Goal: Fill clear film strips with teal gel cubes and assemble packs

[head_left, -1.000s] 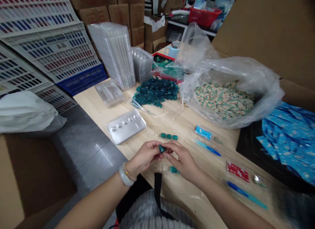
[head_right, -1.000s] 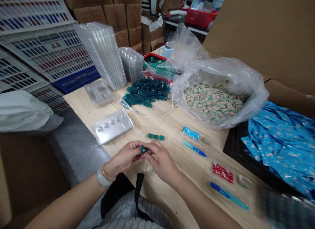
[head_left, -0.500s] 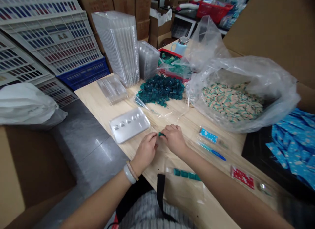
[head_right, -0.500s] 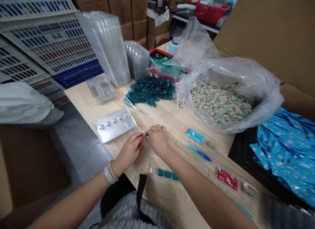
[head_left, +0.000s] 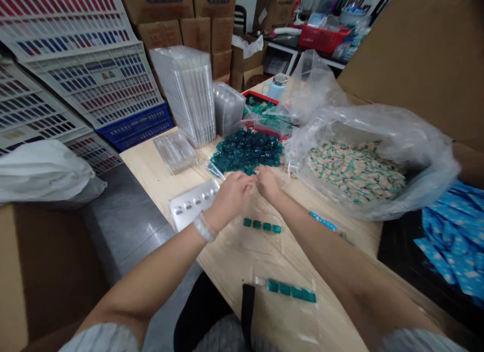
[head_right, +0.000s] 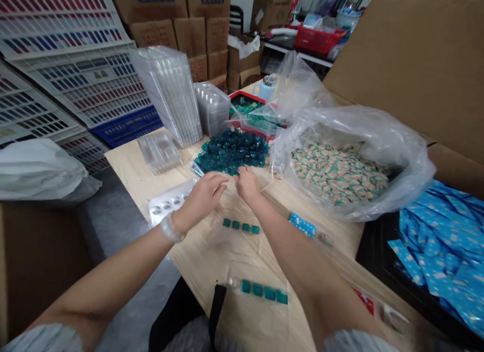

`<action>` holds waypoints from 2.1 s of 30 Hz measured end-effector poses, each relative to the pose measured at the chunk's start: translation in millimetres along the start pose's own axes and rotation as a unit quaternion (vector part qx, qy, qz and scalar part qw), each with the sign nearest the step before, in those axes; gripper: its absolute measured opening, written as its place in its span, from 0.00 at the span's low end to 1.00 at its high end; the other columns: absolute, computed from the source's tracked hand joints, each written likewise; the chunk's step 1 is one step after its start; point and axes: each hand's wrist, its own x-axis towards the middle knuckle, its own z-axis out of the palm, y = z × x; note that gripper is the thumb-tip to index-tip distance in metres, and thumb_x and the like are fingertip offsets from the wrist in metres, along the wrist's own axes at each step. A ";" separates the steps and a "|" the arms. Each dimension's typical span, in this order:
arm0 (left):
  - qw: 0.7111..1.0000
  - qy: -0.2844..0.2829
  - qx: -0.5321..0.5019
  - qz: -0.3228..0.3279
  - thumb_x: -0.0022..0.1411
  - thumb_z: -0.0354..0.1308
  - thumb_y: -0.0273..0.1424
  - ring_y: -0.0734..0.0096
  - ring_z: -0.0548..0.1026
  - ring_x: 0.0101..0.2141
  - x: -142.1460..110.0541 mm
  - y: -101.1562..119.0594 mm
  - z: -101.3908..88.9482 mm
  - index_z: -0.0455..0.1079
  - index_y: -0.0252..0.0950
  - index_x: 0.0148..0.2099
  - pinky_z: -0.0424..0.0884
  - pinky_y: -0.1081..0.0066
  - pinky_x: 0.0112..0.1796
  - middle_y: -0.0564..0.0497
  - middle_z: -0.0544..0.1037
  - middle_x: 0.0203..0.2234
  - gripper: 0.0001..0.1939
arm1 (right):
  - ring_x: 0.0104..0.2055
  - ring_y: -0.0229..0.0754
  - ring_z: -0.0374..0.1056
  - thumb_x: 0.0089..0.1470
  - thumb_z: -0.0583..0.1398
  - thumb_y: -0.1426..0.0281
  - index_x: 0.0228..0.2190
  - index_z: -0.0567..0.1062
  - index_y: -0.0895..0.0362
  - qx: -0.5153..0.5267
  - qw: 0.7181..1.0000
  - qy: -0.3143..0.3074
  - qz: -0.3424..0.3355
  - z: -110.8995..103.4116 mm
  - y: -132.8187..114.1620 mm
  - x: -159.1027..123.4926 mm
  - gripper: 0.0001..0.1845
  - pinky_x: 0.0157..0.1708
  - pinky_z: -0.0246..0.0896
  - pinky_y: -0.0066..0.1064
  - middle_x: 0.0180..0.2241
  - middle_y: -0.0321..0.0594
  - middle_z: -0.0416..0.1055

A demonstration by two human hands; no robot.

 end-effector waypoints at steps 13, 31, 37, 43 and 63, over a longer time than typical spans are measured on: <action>0.978 -0.118 0.104 -0.140 0.53 0.49 0.21 0.54 0.70 0.41 95.1 -3.6 62.1 0.70 0.23 0.38 0.67 0.62 0.38 0.32 0.70 0.38 0.12 | 0.20 0.33 0.60 0.34 0.62 0.56 0.23 0.70 0.59 0.325 0.928 -0.108 0.143 -51.6 37.5 -49.3 0.18 0.23 0.57 0.28 0.20 0.35 0.67; 0.933 -0.099 -0.283 -0.199 0.45 0.46 0.18 0.72 0.73 0.34 -122.6 3.5 40.3 0.72 0.34 0.35 0.69 0.71 0.39 0.50 0.76 0.32 0.18 | 0.38 0.42 0.61 0.51 0.54 0.69 0.32 0.74 0.57 -0.299 0.912 -0.170 -0.223 6.6 -26.6 -105.2 0.09 0.37 0.52 0.32 0.33 0.42 0.67; 0.942 -0.109 -0.251 -0.193 0.45 0.46 0.19 0.71 0.73 0.33 -117.2 6.0 34.4 0.72 0.32 0.32 0.68 0.71 0.39 0.50 0.76 0.29 0.15 | 0.39 0.43 0.59 0.51 0.55 0.70 0.35 0.73 0.55 -0.331 0.907 -0.171 -0.196 11.9 -28.8 -101.8 0.09 0.35 0.50 0.32 0.34 0.43 0.67; 0.948 -0.103 -0.238 -0.182 0.47 0.46 0.19 0.71 0.72 0.32 -121.5 8.2 40.9 0.71 0.33 0.32 0.68 0.71 0.38 0.51 0.76 0.29 0.14 | 0.40 0.43 0.59 0.50 0.55 0.67 0.37 0.73 0.55 -0.310 0.920 -0.163 -0.177 6.8 -13.0 -105.0 0.12 0.37 0.50 0.33 0.34 0.43 0.67; 0.997 -0.051 0.034 -0.055 0.54 0.48 0.27 0.68 0.70 0.40 30.8 -22.8 7.2 0.70 0.32 0.43 0.62 0.73 0.45 0.47 0.74 0.37 0.15 | 0.44 0.43 0.60 0.53 0.52 0.65 0.45 0.67 0.56 -0.254 0.959 -0.065 -0.103 -27.3 -1.7 -126.8 0.18 0.40 0.51 0.33 0.40 0.45 0.67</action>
